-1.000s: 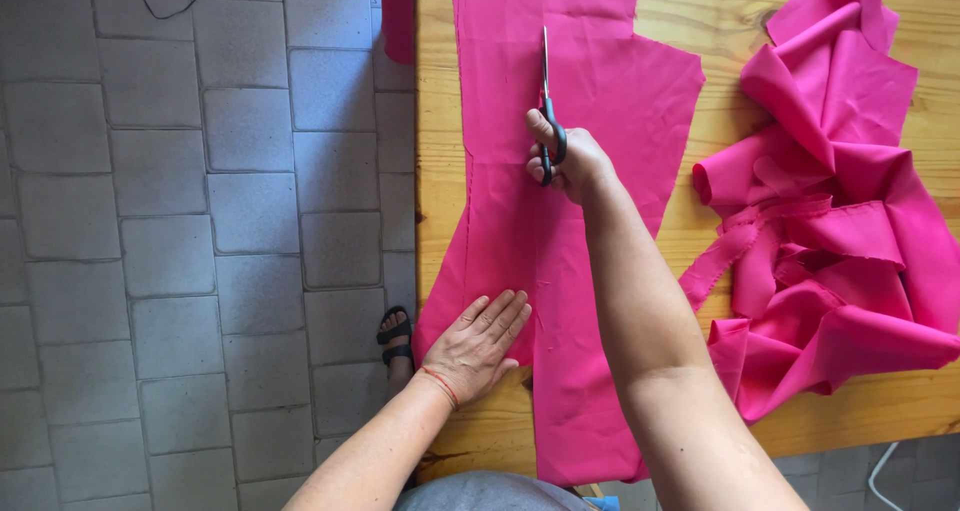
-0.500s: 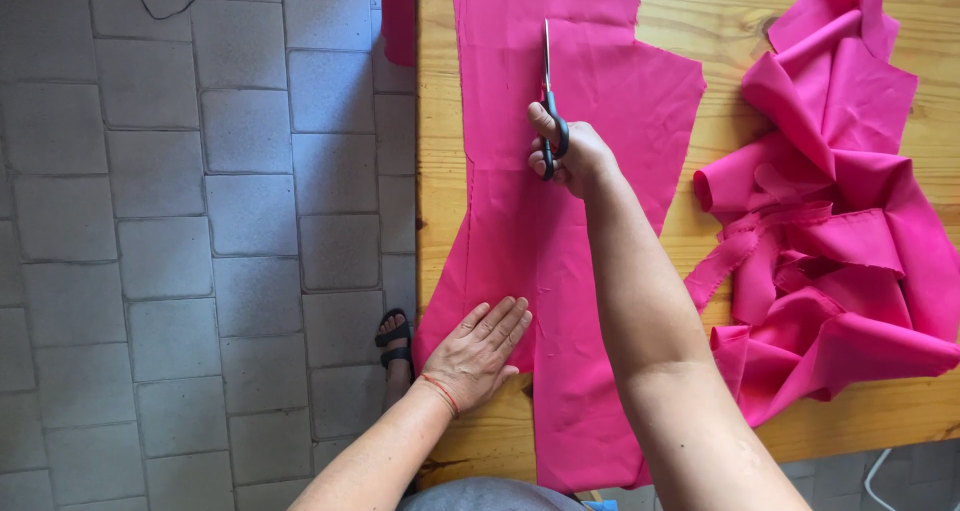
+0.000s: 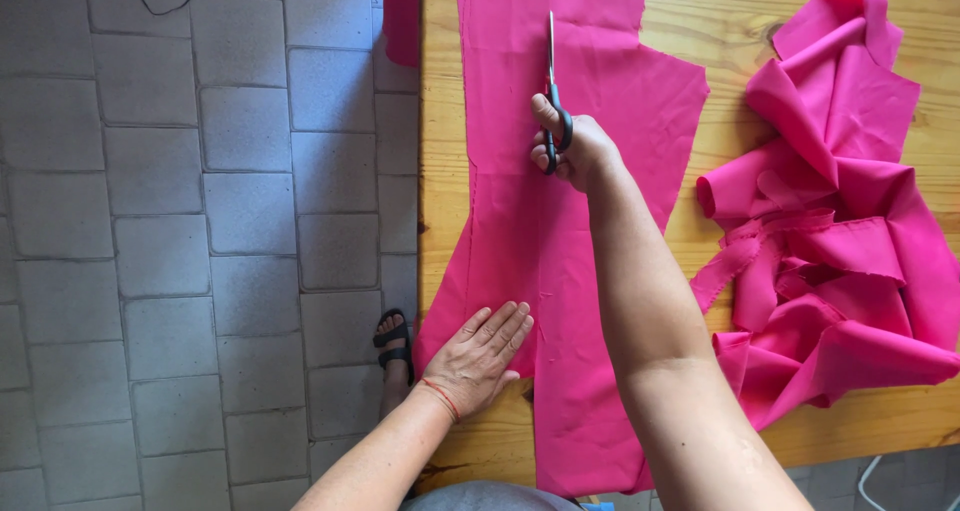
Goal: The person uses scissors to cut a large piece of pink fabric laid out on a wooden table. They trim the edges and cut a strip from the main piece, then smooth and fold the fabric on the table.
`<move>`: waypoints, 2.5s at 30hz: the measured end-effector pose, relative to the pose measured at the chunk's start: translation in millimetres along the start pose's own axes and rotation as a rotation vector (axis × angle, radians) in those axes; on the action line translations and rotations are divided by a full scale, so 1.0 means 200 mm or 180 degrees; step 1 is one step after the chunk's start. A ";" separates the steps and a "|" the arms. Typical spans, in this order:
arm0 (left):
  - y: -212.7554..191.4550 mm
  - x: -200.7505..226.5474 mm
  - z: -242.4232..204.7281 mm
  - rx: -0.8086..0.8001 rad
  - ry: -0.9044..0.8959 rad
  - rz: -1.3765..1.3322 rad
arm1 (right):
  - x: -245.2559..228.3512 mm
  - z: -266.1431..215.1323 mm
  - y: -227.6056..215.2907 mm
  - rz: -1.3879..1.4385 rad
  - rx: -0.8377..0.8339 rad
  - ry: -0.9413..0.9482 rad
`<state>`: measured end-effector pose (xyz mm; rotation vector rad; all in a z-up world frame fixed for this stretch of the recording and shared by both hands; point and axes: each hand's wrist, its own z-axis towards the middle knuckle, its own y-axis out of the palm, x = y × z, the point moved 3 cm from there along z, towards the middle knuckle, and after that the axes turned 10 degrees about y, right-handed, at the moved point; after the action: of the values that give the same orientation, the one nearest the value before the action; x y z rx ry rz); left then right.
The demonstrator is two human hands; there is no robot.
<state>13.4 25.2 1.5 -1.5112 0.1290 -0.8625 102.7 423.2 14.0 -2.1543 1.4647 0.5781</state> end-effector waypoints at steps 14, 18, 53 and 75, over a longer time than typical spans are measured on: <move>-0.04 -0.01 0.00 0.0241 0.0111 0.0177 | -0.14 -0.04 0.03 -0.0172 -0.0023 0.0492; -0.03 -0.01 0.00 0.0213 0.0105 0.0190 | -0.18 -0.11 0.04 -0.0330 0.0059 0.0375; -0.04 0.00 0.00 0.0233 0.0097 0.0267 | -0.34 0.02 0.03 -0.0459 0.0016 0.0364; -0.04 0.00 0.00 0.0250 0.0075 0.0314 | -0.50 0.11 0.05 -0.0560 -0.0032 0.0479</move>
<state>9.6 25.9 9.6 -1.4101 0.1835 -0.7979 56.8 507.3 52.5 -2.3483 1.3302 0.3684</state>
